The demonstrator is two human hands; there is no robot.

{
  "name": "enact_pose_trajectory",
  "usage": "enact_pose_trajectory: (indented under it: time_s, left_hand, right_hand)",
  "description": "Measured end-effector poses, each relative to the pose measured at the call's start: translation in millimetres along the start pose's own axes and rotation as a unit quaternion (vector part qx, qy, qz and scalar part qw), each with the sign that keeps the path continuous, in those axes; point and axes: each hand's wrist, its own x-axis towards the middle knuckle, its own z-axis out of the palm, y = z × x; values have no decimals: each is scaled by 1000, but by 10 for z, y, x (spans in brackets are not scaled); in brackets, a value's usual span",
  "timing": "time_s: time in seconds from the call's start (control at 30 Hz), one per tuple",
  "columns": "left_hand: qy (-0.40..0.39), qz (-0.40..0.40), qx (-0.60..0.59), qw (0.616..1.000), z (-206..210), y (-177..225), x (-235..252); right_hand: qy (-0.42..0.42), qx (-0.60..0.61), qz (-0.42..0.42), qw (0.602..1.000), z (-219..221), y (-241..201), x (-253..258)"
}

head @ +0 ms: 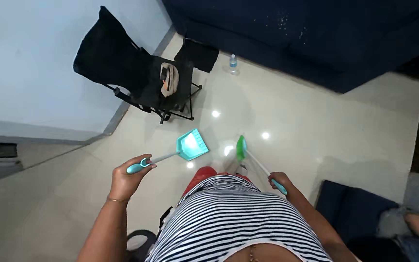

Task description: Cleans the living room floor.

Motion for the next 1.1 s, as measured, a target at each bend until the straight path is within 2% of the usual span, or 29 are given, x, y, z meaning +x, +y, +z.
enact_pose_trajectory:
  time_s: [0.13, 0.27, 0.4, 0.57, 0.77, 0.87, 1.0, 1.1]
  left_hand:
    - [34, -20, -6, 999, 173, 76, 2]
    - [66, -50, -49, 995, 351, 5, 206]
    - [59, -68, -71, 993, 493, -174, 736]
    - [27, -87, -78, 993, 602, -169, 1442]
    - [20, -76, -72, 994, 620, -121, 2000]
    - [48, -81, -67, 993, 718, -62, 2111]
    - [90, -106, -50, 989, 882, 139, 2170]
    - [101, -140, -34, 984, 942, 359, 2204]
  right_hand:
    - [16, 13, -28, 999, -251, -642, -34]
    - [-45, 108, -78, 990, -159, -1328, -88]
    - [-101, 21, -81, 991, 134, -2038, 56]
    - [-97, 6, -113, 989, 516, -3146, 171]
    - [-99, -68, -144, 982, 989, -4348, 583]
    - [-117, -91, -161, 976, 1224, -5084, 823]
    - [-143, -62, -164, 974, 1571, -6065, 1377]
    - [-141, -51, -141, 979, 1709, -6601, 1831]
